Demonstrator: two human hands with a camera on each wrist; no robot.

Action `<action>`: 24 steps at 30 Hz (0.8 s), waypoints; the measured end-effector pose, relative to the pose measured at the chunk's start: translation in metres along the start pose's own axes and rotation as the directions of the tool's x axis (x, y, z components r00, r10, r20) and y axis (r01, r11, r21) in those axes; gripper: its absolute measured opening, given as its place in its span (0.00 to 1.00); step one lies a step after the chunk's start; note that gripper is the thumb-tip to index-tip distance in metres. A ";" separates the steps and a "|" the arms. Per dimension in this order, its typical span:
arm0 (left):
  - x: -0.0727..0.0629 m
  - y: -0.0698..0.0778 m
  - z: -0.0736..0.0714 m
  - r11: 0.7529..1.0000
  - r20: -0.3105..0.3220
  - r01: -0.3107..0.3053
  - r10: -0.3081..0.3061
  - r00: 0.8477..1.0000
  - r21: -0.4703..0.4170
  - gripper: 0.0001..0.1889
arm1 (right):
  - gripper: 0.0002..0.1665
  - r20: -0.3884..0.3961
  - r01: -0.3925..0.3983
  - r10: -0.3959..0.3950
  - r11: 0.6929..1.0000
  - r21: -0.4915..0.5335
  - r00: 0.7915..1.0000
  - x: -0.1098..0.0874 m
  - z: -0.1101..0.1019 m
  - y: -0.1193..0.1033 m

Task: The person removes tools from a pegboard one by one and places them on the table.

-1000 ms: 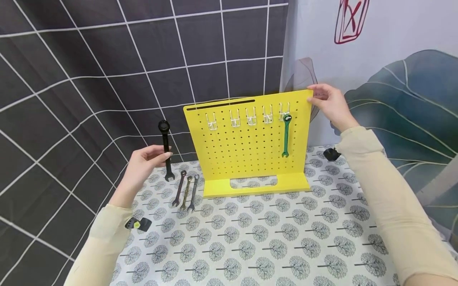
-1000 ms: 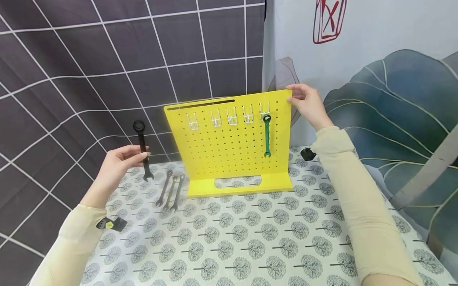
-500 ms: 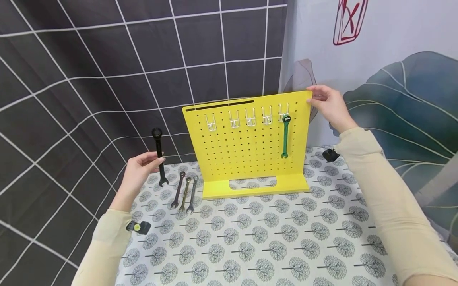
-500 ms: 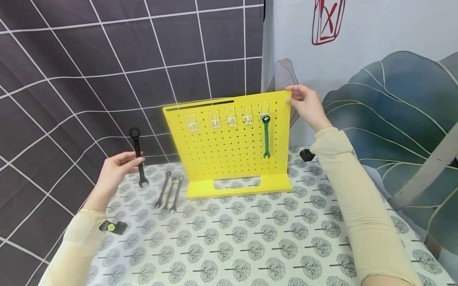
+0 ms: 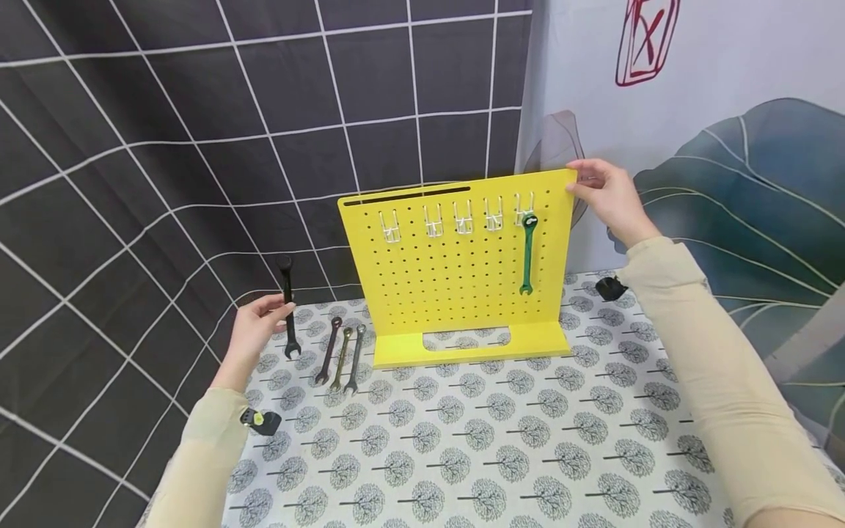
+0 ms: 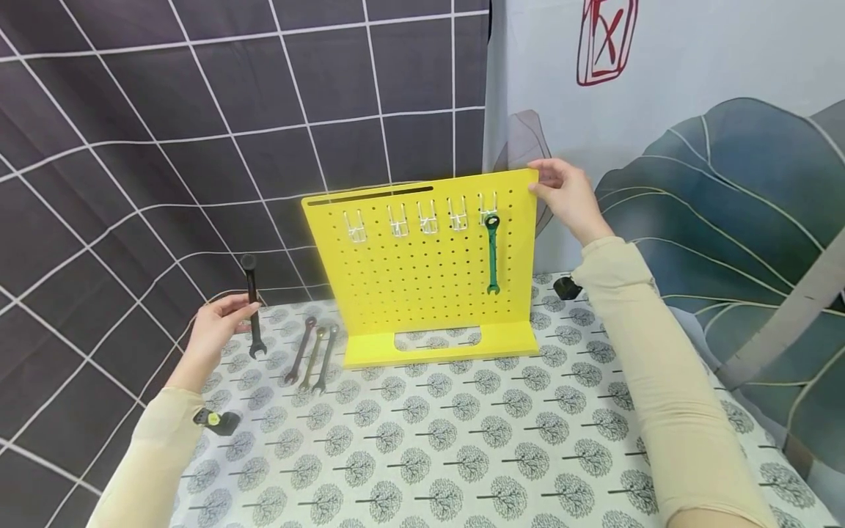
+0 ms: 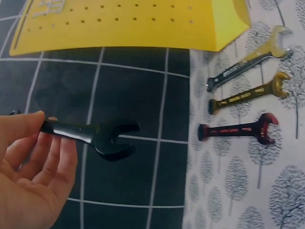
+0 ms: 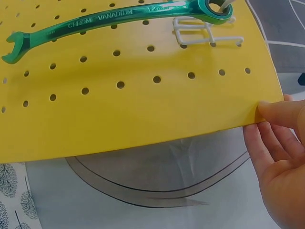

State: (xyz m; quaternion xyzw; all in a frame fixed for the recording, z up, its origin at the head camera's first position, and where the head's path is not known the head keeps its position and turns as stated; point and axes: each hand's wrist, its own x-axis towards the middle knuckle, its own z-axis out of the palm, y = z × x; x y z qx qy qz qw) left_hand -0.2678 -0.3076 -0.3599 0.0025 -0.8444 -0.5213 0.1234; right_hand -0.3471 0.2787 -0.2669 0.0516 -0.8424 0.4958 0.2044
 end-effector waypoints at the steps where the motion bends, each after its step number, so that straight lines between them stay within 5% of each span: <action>1: 0.000 -0.003 0.001 1.000 -0.003 0.017 -0.017 1.000 0.003 0.22 | 0.25 0.000 -0.001 0.001 1.000 0.000 1.000 0.000 0.000 0.001; 8: 0.004 -0.021 0.005 0.993 0.013 0.102 -0.103 0.995 0.062 0.22 | 0.25 -0.001 -0.001 0.001 1.000 0.000 1.000 -0.001 -0.001 0.004; 24: 0.011 -0.057 0.018 0.988 0.024 0.145 -0.146 0.989 0.047 0.21 | 0.25 0.001 -0.010 0.010 1.000 0.005 1.000 -0.002 0.000 -0.002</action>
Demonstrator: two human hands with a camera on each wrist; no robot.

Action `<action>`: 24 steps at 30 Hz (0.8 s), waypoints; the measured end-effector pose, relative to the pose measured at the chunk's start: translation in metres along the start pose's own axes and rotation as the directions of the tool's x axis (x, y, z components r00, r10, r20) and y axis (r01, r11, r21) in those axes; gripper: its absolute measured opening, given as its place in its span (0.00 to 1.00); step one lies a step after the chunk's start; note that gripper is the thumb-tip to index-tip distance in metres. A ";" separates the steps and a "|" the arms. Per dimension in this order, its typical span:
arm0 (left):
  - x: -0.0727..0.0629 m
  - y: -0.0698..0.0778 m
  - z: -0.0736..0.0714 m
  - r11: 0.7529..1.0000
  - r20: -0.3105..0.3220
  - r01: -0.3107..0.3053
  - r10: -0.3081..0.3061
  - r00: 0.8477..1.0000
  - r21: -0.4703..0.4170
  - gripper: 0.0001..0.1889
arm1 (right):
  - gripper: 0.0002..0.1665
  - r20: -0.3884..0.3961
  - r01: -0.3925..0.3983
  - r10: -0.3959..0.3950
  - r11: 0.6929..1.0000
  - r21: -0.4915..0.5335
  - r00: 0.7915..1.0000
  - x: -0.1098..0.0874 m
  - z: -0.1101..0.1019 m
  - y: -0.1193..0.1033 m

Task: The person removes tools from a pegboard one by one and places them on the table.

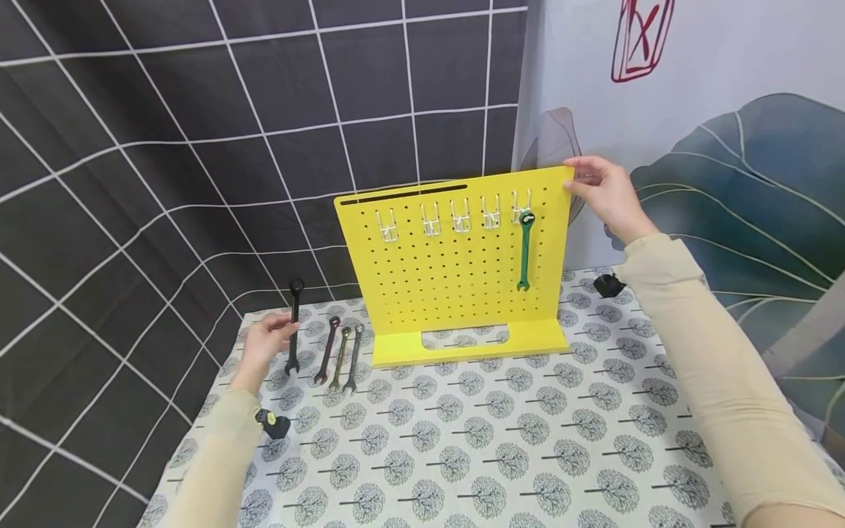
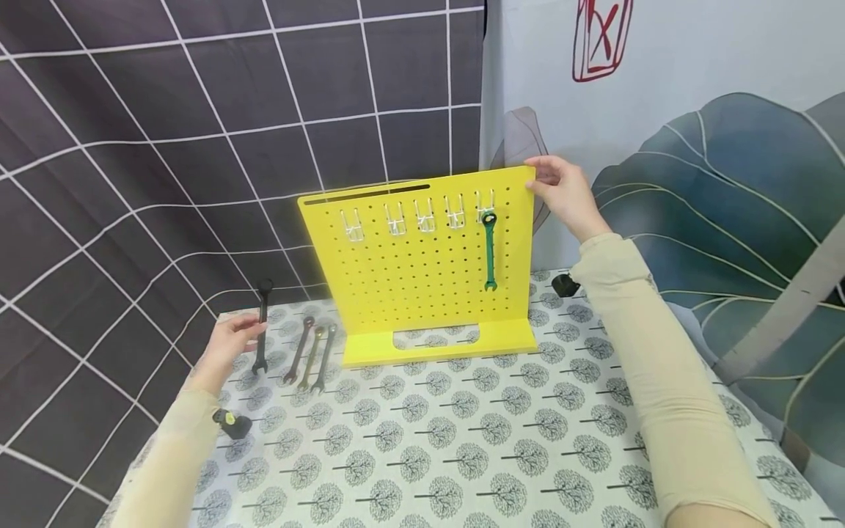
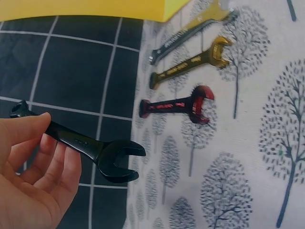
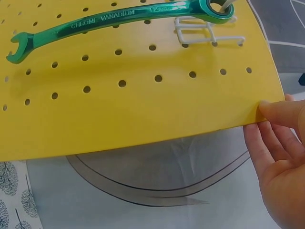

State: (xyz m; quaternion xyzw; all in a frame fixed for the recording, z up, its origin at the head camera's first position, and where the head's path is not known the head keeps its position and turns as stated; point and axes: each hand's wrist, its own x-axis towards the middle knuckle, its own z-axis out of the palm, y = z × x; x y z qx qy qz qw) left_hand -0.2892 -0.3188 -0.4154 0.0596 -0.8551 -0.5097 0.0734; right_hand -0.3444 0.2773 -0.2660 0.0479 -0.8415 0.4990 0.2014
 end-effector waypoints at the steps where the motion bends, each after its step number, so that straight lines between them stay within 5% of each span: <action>1: 0.000 -0.002 0.001 1.000 0.000 0.005 -0.005 1.000 0.008 0.21 | 0.25 -0.001 0.005 -0.005 1.000 -0.001 1.000 0.000 0.000 0.000; 11: 0.001 -0.019 0.010 0.996 -0.003 0.062 -0.062 0.998 0.064 0.21 | 0.25 -0.001 0.020 -0.020 1.000 0.002 1.000 0.000 0.000 0.002; 24: 0.008 -0.036 0.024 0.988 -0.007 0.025 -0.024 1.000 0.153 0.19 | 0.25 0.003 0.013 -0.013 1.000 0.024 1.000 0.001 0.000 0.003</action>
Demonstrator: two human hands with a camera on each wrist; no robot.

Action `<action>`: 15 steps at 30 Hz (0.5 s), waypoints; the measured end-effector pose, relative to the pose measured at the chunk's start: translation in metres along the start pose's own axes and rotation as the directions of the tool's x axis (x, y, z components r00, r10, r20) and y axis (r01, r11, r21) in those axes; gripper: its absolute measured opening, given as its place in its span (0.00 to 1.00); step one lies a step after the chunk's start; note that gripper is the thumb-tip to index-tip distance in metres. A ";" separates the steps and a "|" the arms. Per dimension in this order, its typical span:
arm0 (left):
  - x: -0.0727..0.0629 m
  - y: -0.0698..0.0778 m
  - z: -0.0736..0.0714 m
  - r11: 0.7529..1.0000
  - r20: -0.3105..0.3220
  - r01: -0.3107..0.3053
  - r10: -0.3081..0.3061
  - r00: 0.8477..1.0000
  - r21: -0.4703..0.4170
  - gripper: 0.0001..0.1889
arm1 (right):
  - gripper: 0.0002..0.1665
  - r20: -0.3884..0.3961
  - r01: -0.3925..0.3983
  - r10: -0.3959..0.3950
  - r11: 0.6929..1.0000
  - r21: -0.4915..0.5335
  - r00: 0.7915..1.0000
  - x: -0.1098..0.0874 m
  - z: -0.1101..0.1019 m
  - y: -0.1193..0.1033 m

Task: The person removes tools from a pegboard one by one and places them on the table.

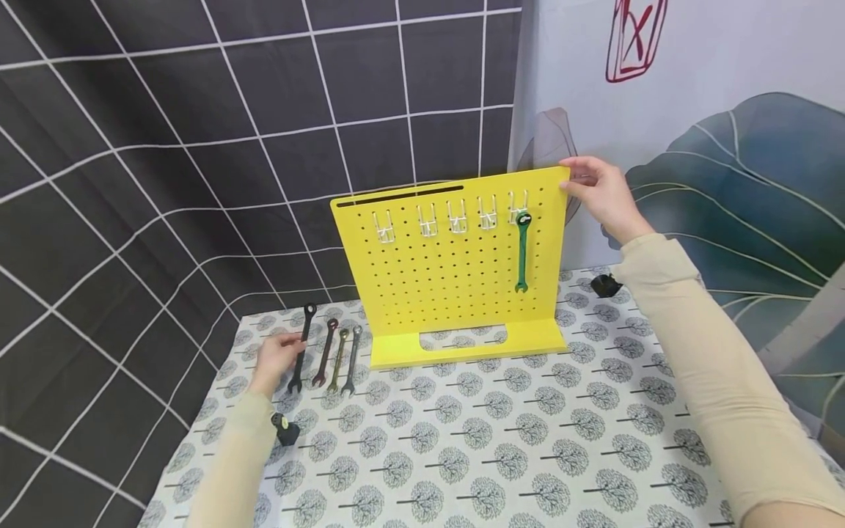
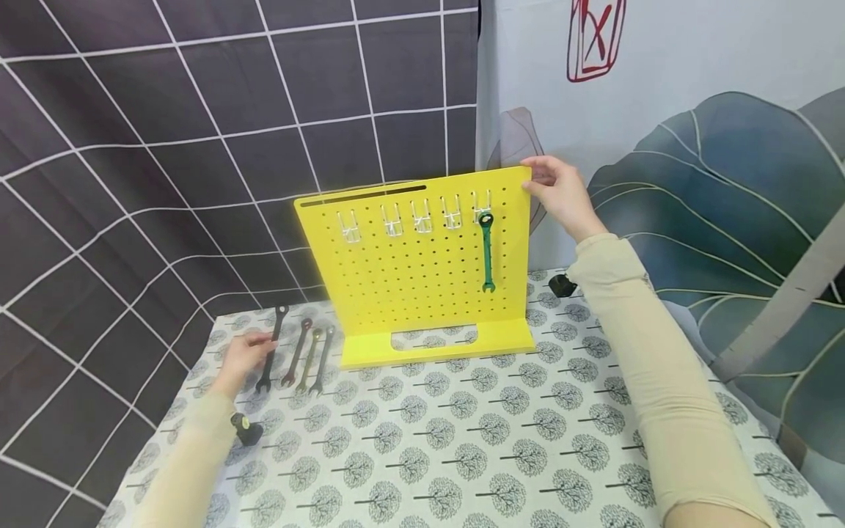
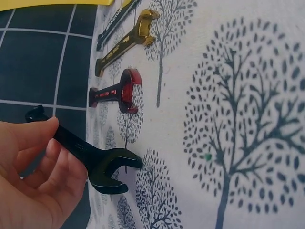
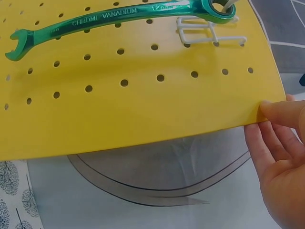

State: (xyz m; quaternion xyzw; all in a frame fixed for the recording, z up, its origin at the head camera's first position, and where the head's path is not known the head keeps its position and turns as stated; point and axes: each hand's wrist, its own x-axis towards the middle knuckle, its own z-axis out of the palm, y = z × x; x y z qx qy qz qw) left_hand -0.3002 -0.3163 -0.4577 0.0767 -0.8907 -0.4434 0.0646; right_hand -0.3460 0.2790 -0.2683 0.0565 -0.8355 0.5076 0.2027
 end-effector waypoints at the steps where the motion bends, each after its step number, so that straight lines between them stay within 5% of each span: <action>1: 0.000 -0.001 0.000 1.000 0.002 0.003 -0.003 1.000 0.003 0.19 | 0.25 0.001 0.000 0.000 1.000 0.001 1.000 0.000 0.000 0.000; 15: 0.005 -0.015 0.005 0.999 0.025 0.054 -0.054 0.998 0.002 0.18 | 0.25 -0.003 0.001 -0.001 1.000 -0.015 1.000 0.000 0.001 0.000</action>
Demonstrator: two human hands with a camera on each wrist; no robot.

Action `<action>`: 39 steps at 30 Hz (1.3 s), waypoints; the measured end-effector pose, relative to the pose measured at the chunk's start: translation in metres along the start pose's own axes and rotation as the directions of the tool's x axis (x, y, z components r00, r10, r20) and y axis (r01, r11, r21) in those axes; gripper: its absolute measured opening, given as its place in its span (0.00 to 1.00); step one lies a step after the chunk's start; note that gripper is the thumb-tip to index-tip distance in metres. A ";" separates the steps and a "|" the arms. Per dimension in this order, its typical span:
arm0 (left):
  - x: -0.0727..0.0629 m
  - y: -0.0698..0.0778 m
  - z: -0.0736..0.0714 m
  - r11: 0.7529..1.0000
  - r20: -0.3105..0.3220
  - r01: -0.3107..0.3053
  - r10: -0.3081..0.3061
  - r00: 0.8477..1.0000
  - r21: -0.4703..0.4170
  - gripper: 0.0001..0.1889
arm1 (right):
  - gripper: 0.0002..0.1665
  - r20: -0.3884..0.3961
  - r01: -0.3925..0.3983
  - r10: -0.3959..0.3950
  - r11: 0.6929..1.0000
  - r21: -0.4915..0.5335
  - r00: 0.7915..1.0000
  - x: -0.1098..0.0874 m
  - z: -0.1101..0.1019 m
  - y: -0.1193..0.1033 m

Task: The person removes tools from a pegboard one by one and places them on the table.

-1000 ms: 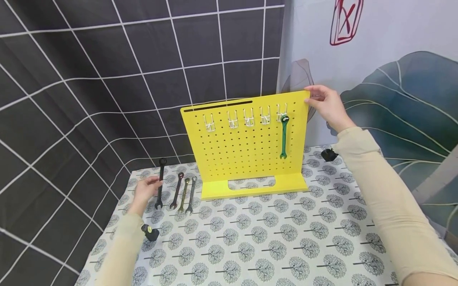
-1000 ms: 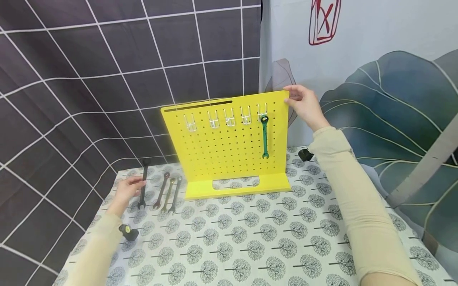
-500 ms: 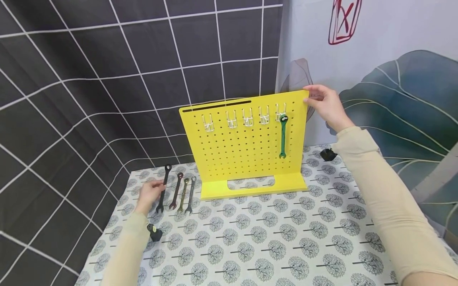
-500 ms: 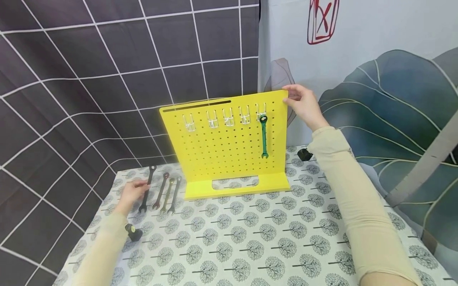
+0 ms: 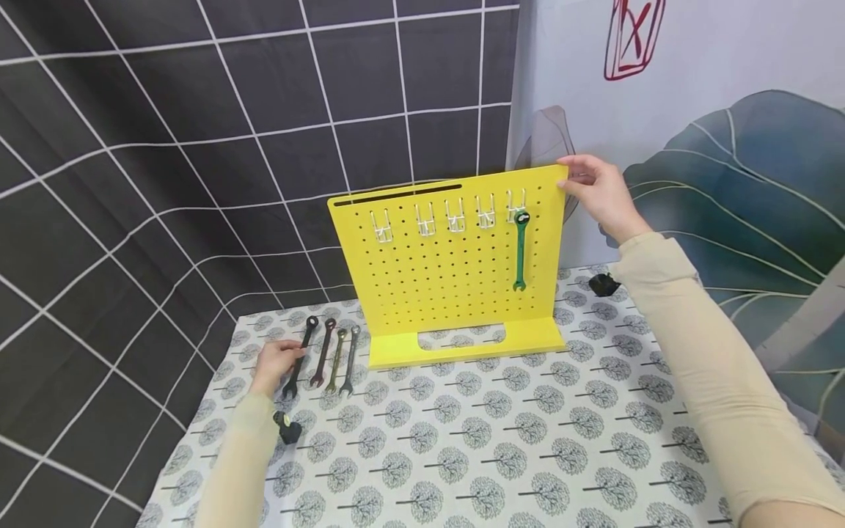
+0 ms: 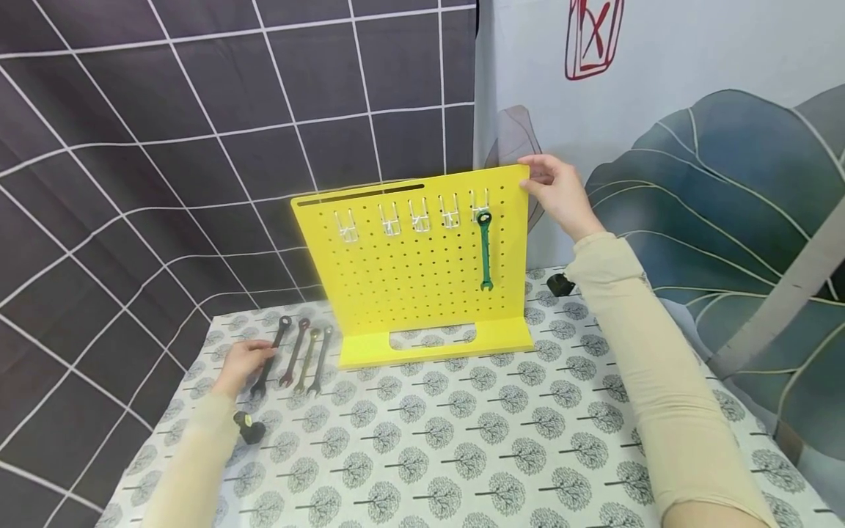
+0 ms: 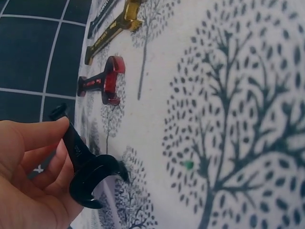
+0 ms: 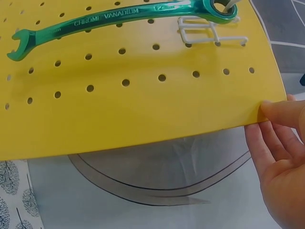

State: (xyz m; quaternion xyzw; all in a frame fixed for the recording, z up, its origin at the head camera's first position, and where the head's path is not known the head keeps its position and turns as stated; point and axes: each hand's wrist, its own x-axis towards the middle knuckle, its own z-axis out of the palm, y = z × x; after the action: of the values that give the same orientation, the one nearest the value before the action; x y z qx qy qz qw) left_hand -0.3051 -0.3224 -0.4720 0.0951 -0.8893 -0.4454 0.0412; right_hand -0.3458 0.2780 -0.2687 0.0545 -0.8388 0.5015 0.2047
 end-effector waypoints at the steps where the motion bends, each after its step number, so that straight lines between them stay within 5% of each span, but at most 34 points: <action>1: 0.000 0.000 0.000 1.000 0.003 0.005 -0.005 1.000 0.004 0.17 | 0.25 0.000 0.002 -0.002 1.000 0.002 1.000 0.000 0.000 0.000; 15: 0.001 -0.002 -0.001 1.000 -0.011 0.028 -0.028 1.000 0.013 0.17 | 0.25 -0.016 -0.009 0.009 1.000 0.006 1.000 0.000 -0.001 -0.002; 24: -0.002 -0.001 0.003 0.988 -0.064 0.020 -0.010 0.998 0.156 0.15 | 0.25 -0.013 -0.013 0.013 1.000 0.000 1.000 0.001 0.000 0.003; 39: -0.003 -0.002 0.003 0.985 -0.036 0.025 -0.019 0.999 0.169 0.14 | 0.25 -0.015 -0.025 0.024 1.000 -0.015 1.000 0.001 0.001 0.000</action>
State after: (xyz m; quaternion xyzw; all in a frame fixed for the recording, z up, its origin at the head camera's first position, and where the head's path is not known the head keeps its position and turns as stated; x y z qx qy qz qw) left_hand -0.3027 -0.3208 -0.4753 0.1158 -0.9220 -0.3670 0.0432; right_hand -0.3474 0.2773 -0.2689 0.0390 -0.8415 0.4982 0.2052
